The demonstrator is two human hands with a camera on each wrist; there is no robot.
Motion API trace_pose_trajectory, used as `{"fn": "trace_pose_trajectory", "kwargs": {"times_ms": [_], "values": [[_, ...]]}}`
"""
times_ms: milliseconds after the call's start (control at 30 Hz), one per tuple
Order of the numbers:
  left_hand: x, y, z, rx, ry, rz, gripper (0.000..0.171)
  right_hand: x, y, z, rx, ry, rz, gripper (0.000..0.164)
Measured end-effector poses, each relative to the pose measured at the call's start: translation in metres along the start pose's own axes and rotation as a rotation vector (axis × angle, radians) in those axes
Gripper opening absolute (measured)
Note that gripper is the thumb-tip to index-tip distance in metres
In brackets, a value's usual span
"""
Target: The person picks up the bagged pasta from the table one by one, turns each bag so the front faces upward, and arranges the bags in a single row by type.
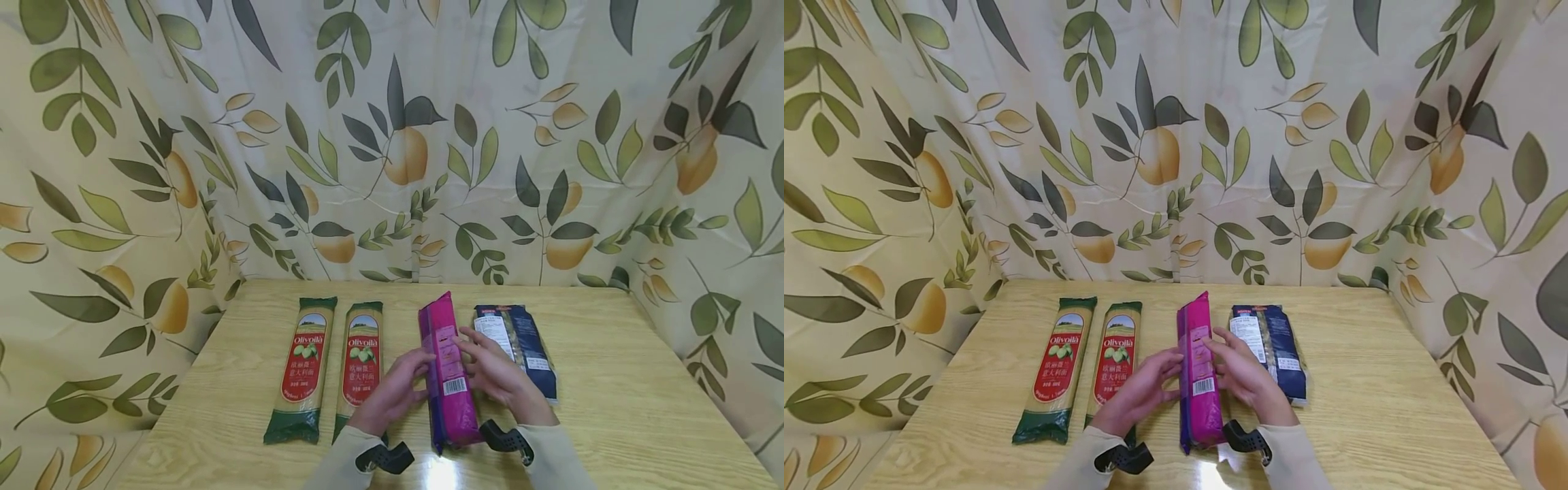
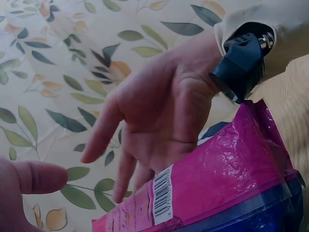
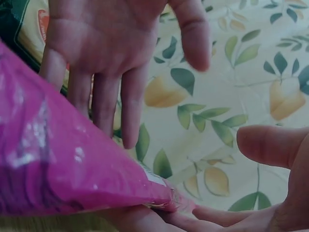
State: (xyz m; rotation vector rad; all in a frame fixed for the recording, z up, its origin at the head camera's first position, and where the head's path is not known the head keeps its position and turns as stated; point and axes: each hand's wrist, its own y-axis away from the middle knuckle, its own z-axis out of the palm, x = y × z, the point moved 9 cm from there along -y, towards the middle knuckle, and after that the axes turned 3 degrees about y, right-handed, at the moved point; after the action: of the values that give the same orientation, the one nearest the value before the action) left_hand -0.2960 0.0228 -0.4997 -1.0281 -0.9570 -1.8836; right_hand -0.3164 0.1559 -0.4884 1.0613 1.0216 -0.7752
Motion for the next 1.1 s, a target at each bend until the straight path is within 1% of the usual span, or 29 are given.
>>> {"fn": "trace_pose_trajectory", "kwargs": {"times_ms": [167,267,333,433,467,533,667,700,833,1000,1100], "values": [[0.000,0.000,0.001,-0.010,0.018,0.006,0.055,-0.008,0.006,0.007,-0.010,0.076,-0.037,0.071],[0.000,0.001,0.001,-0.015,0.027,0.011,0.053,-0.012,0.009,0.015,-0.034,0.105,-0.060,0.072],[0.000,0.001,0.000,-0.012,0.022,0.016,0.047,-0.015,0.011,0.020,-0.045,0.111,-0.072,0.072],[-0.001,0.000,-0.005,0.000,0.015,0.023,0.031,-0.020,0.014,0.029,-0.072,0.101,-0.097,0.073],[-0.002,0.000,-0.007,0.005,0.012,0.022,0.030,-0.022,0.013,0.033,-0.083,0.092,-0.104,0.073],[-0.002,0.000,-0.010,0.011,0.024,0.025,0.035,-0.023,0.012,0.039,-0.100,0.071,-0.112,0.072],[-0.004,-0.001,-0.014,0.000,0.062,0.016,0.060,-0.021,0.007,0.049,-0.112,0.043,-0.099,0.073],[-0.005,-0.002,-0.015,-0.002,0.074,0.013,0.062,-0.019,0.006,0.050,-0.107,0.042,-0.093,0.073],[-0.005,-0.003,-0.017,-0.002,0.088,0.000,0.059,-0.015,0.002,0.051,-0.077,0.027,-0.077,0.072],[-0.005,-0.002,-0.019,0.009,0.103,-0.004,0.061,-0.013,0.001,0.051,-0.094,0.037,-0.086,0.069],[-0.007,-0.003,-0.020,0.026,0.106,-0.013,0.063,-0.013,0.001,0.047,-0.090,0.055,-0.087,0.070]]}}
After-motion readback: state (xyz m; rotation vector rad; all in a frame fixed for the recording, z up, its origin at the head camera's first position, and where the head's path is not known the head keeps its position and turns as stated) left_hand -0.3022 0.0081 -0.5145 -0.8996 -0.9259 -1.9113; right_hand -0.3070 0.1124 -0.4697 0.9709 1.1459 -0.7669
